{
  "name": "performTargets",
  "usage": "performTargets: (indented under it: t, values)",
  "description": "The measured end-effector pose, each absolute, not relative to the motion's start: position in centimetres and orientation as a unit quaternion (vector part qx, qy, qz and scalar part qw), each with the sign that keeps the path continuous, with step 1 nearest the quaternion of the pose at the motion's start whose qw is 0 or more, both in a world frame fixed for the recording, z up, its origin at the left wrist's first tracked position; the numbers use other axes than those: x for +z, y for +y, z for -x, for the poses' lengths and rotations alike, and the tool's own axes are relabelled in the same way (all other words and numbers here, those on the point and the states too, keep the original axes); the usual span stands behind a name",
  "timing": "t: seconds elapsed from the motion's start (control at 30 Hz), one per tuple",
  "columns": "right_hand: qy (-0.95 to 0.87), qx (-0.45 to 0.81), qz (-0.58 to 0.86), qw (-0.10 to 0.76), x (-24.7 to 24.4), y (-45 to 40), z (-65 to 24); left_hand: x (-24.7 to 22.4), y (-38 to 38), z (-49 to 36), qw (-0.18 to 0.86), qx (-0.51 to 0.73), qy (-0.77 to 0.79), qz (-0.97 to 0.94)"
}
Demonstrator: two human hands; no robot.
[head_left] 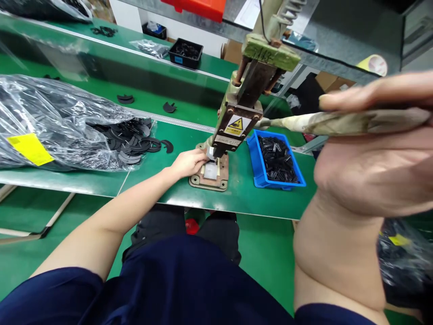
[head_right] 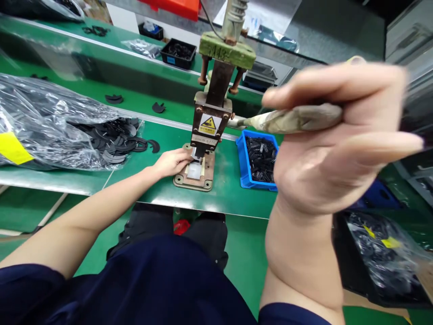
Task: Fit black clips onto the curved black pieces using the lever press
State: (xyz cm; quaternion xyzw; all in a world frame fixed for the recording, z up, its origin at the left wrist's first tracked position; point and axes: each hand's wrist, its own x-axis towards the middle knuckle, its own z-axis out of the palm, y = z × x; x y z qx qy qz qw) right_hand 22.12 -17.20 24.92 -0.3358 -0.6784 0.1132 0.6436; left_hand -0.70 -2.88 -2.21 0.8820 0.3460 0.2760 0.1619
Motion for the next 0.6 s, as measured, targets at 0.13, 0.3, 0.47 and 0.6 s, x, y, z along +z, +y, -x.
performTargets:
  t: [0.13, 0.3, 0.47, 0.6]
  values:
    - [-0.628, 0.051, 0.328, 0.704, 24.3, -16.8, -21.3, -1.7, -2.6, 0.3, 0.139, 0.243, 0.325, -0.903]
    - [-0.708, 0.046, 0.27, 0.65, 21.0, -16.4, -22.9, -1.3, -2.6, 0.2, 0.129, 0.235, 0.316, -0.91]
    - [-0.748, -0.007, 0.306, 0.589, 15.2, -18.4, -23.8, -1.8, -2.8, 0.1, 0.135, 0.263, 0.306, -0.905]
    - [-0.748, -0.068, 0.316, 0.58, 10.1, -19.3, -24.1, -1.9, -3.1, 0.1, 0.134, 0.272, 0.294, -0.906]
